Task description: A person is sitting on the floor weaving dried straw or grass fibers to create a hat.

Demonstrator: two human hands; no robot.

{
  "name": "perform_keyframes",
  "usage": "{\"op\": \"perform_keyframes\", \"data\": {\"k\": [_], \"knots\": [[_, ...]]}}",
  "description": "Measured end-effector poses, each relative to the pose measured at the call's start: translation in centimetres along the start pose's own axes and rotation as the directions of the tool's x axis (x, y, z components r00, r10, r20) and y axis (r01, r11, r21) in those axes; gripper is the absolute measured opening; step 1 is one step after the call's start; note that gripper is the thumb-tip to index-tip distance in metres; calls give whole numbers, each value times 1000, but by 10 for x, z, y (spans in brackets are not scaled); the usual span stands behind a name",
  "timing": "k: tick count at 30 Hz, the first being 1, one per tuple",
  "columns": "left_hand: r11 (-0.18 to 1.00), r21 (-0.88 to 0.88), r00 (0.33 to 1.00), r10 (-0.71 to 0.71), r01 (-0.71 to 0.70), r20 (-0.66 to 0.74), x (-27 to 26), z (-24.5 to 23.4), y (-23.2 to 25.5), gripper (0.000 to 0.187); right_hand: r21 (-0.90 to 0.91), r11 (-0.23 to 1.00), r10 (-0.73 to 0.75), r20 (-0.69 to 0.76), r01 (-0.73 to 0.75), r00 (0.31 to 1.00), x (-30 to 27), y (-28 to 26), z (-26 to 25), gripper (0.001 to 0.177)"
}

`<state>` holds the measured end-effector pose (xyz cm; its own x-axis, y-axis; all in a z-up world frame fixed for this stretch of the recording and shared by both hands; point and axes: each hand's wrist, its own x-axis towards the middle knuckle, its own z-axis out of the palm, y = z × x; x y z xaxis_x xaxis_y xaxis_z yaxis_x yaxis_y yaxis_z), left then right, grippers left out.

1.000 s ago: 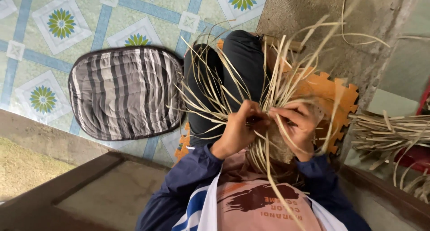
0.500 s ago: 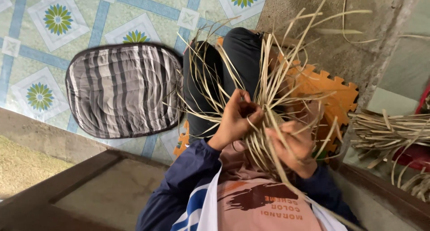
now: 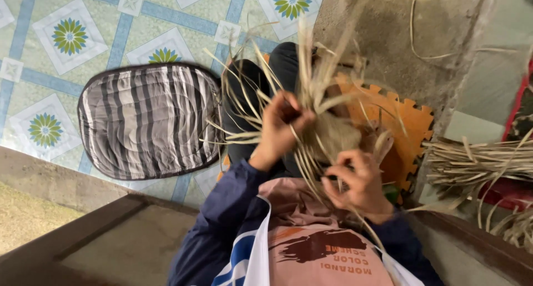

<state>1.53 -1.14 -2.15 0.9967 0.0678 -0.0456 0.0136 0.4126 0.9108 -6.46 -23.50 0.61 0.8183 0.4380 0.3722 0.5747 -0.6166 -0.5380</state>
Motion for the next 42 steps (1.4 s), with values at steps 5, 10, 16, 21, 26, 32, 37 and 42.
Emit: {"op": "perform_keyframes", "data": {"k": [5, 10, 16, 21, 26, 32, 37, 42], "knots": [[985, 57, 985, 166, -164, -48, 32, 0, 61, 19, 168, 913, 369, 51, -372, 928, -31, 60, -72, 18], [988, 149, 968, 10, -49, 249, 6, 3, 50, 10, -867, 64, 571, -374, -494, 730, -154, 130, -164, 32], [978, 77, 905, -209, 194, 371, -18, 14, 23, 25, 313, 683, 698, -13, -660, 716, 10, -27, -119, 16], [945, 327, 957, -88, -8, 277, -28, 25, 36, 29, 458, 748, 521, 44, -480, 853, 39, -5, -33, 30], [927, 373, 967, -53, -45, 248, -34, 23, 29, 17, 365, 887, 322, -45, -284, 946, 98, -47, -36, 11], [914, 399, 965, -36, -73, 261, -34, 11, 7, 9, 336, 932, 68, 204, -135, 977, 135, -50, -16, 16], [957, 283, 985, -103, 61, 136, -36, 17, 48, 16, 122, 992, -62, 248, 32, 967, 150, -20, -29, 35], [957, 267, 965, -169, 113, 200, -33, 7, 38, 13, -20, 999, 54, 458, -50, 887, 164, -18, -55, 12]]}}
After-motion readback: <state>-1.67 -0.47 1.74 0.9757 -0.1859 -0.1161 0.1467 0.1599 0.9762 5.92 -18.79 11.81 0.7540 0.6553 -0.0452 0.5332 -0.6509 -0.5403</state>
